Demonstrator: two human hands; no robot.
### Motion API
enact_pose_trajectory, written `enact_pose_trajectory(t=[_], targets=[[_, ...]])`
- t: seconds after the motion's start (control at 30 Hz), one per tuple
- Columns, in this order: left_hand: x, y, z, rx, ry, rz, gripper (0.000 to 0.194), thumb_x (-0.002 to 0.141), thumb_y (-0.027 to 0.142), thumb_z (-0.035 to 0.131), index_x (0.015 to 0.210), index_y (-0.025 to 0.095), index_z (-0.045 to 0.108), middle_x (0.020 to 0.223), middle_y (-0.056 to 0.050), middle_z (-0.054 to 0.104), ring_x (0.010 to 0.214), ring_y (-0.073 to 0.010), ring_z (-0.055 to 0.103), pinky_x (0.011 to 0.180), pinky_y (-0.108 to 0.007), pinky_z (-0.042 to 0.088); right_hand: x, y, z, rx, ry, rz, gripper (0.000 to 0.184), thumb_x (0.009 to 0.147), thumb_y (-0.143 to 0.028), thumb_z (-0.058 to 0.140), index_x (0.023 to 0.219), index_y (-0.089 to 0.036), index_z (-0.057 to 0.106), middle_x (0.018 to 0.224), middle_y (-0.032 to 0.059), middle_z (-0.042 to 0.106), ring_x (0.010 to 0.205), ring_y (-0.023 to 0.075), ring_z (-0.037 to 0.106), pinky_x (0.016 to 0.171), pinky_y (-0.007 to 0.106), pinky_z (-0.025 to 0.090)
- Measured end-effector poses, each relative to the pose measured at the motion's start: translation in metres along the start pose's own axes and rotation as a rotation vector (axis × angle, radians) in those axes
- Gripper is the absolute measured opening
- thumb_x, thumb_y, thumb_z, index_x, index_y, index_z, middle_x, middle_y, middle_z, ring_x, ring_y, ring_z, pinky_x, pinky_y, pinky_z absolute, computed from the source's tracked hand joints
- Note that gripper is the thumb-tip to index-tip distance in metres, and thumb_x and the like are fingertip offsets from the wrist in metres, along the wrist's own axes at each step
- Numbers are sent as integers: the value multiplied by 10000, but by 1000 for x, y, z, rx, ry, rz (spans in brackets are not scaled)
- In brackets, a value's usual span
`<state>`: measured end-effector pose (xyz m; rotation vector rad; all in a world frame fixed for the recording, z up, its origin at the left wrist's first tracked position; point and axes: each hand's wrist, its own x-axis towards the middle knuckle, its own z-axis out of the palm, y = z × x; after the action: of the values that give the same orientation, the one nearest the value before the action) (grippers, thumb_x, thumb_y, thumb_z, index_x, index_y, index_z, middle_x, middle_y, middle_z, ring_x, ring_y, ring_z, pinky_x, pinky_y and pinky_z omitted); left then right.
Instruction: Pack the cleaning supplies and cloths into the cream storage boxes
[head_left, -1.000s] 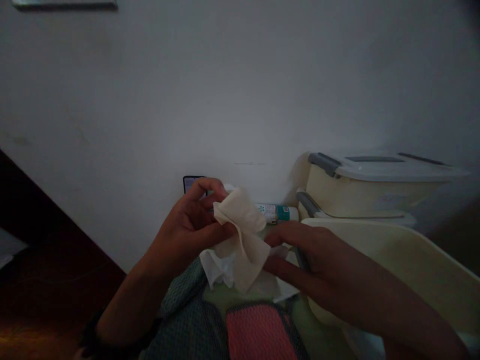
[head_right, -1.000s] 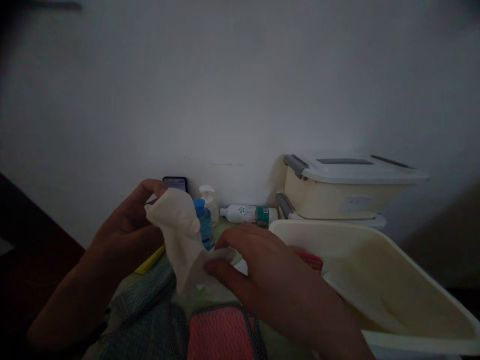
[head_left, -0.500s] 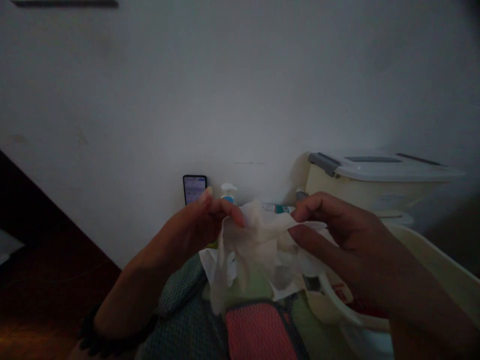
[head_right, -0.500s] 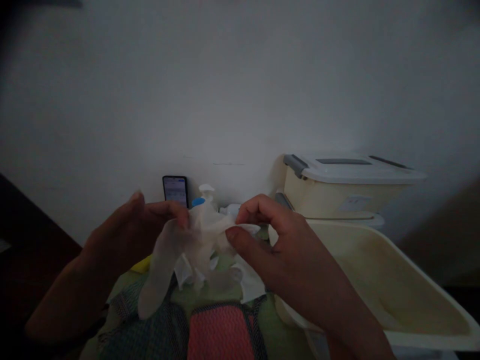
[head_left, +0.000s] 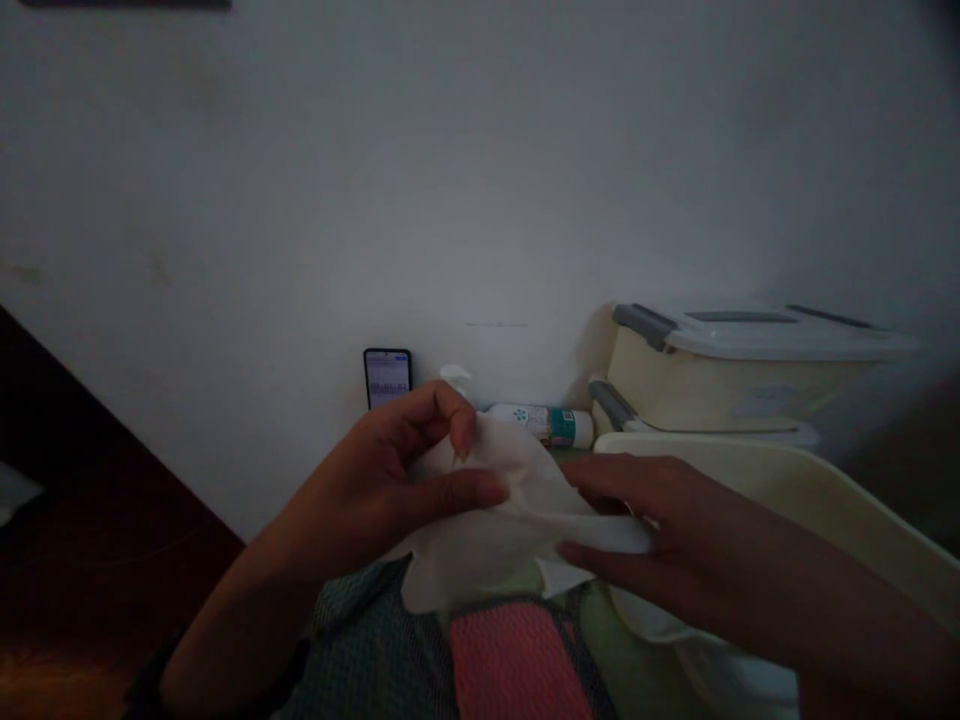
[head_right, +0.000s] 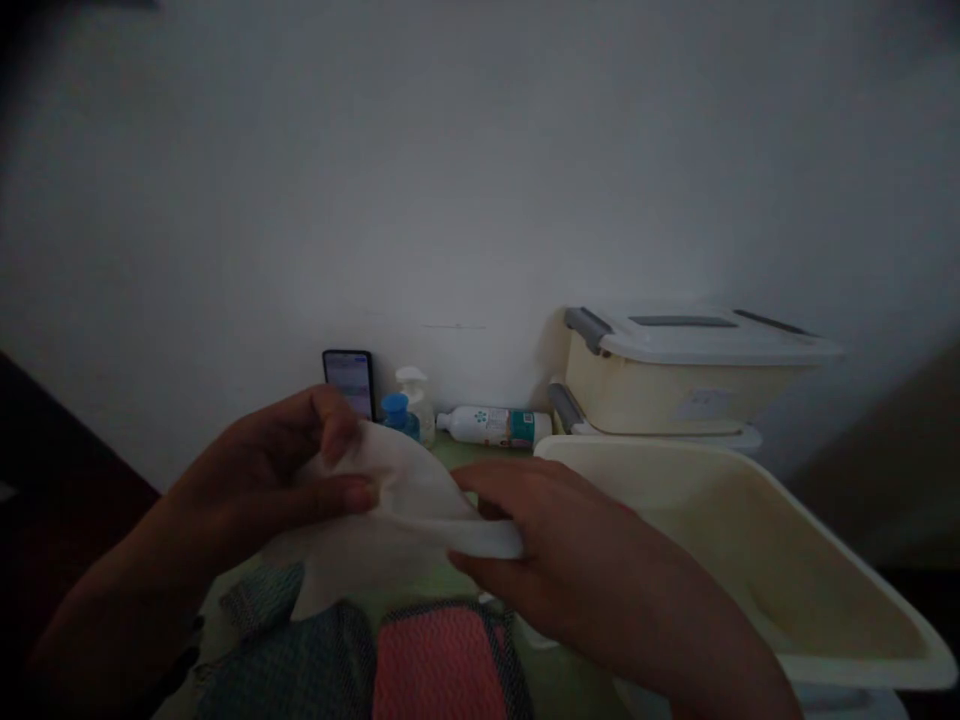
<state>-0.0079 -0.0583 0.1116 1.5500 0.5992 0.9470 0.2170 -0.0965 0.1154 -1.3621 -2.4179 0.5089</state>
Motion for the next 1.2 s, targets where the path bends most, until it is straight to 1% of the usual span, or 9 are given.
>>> enact_pose_trajectory(t=[0.1, 0.23, 0.37, 0.47, 0.6, 0.77, 0.87, 1.07, 1.2], targets=[[0, -1, -5, 40, 12, -4, 244, 762, 145, 668, 744, 212, 434, 709, 67, 513, 575, -49, 481, 489, -120, 424, 1, 1, -3, 7, 95, -29, 60, 812, -291, 607, 827, -236, 588, 915, 6, 596, 837, 154, 571, 714, 260, 462], [0, -4, -15, 150, 6, -21, 247, 769, 178, 664, 730, 200, 422, 722, 56, 474, 616, -61, 475, 503, -128, 416, -2, 2, -8, 142, 97, 2, 286, 793, -383, 628, 1031, -244, 556, 1058, 32, 586, 922, 170, 579, 752, 264, 482], [0, -5, -22, 280, 4, -11, 265, 745, 223, 696, 744, 198, 432, 749, 45, 488, 646, -79, 491, 514, -142, 424, -7, 1, -15, 186, -16, 69, 217, 833, -431, 554, 908, -230, 585, 764, -7, 623, 627, 122, 582, 502, 207, 445], [2, -4, -22, 400, 82, 81, 263, 747, 237, 699, 917, 223, 500, 807, 32, 562, 684, -94, 536, 554, -153, 443, -7, 3, -16, 184, 12, 108, 198, 829, -433, 556, 810, -236, 568, 617, -46, 580, 435, 77, 492, 372, 189, 358], [8, -6, -17, 554, 260, 189, 386, 767, 251, 679, 1112, 223, 507, 862, 2, 624, 767, -127, 585, 632, -187, 464, -3, 9, -17, 175, 174, 143, 164, 797, -390, 611, 876, -248, 593, 656, -40, 616, 471, 98, 544, 389, 200, 389], [8, -6, -19, 635, 326, 210, 173, 739, 294, 704, 866, 194, 642, 833, 2, 659, 748, -132, 597, 643, -199, 466, 0, 14, -17, 126, 563, 115, 193, 774, -418, 638, 788, -229, 604, 704, -25, 610, 556, 115, 559, 458, 213, 429], [6, -2, -21, 645, 407, 229, 122, 748, 298, 693, 819, 204, 663, 802, 14, 677, 722, -132, 600, 621, -201, 467, 1, 13, -16, 146, 738, 83, 154, 769, -395, 651, 812, -250, 621, 741, -31, 625, 583, 117, 570, 462, 205, 428], [5, 3, -28, 667, 618, 293, 82, 769, 295, 673, 829, 239, 671, 747, 45, 685, 637, -114, 574, 568, -214, 454, 7, 10, -12, 110, 776, 94, 78, 774, -338, 653, 812, -270, 656, 705, -37, 639, 491, 110, 544, 398, 203, 366], [5, 0, -34, 762, 670, 274, 147, 757, 345, 683, 841, 226, 677, 716, 56, 691, 629, -112, 577, 569, -217, 453, 8, 7, -8, 60, 939, 154, 102, 787, -356, 641, 855, -282, 662, 743, -35, 637, 475, 95, 502, 434, 226, 367]])
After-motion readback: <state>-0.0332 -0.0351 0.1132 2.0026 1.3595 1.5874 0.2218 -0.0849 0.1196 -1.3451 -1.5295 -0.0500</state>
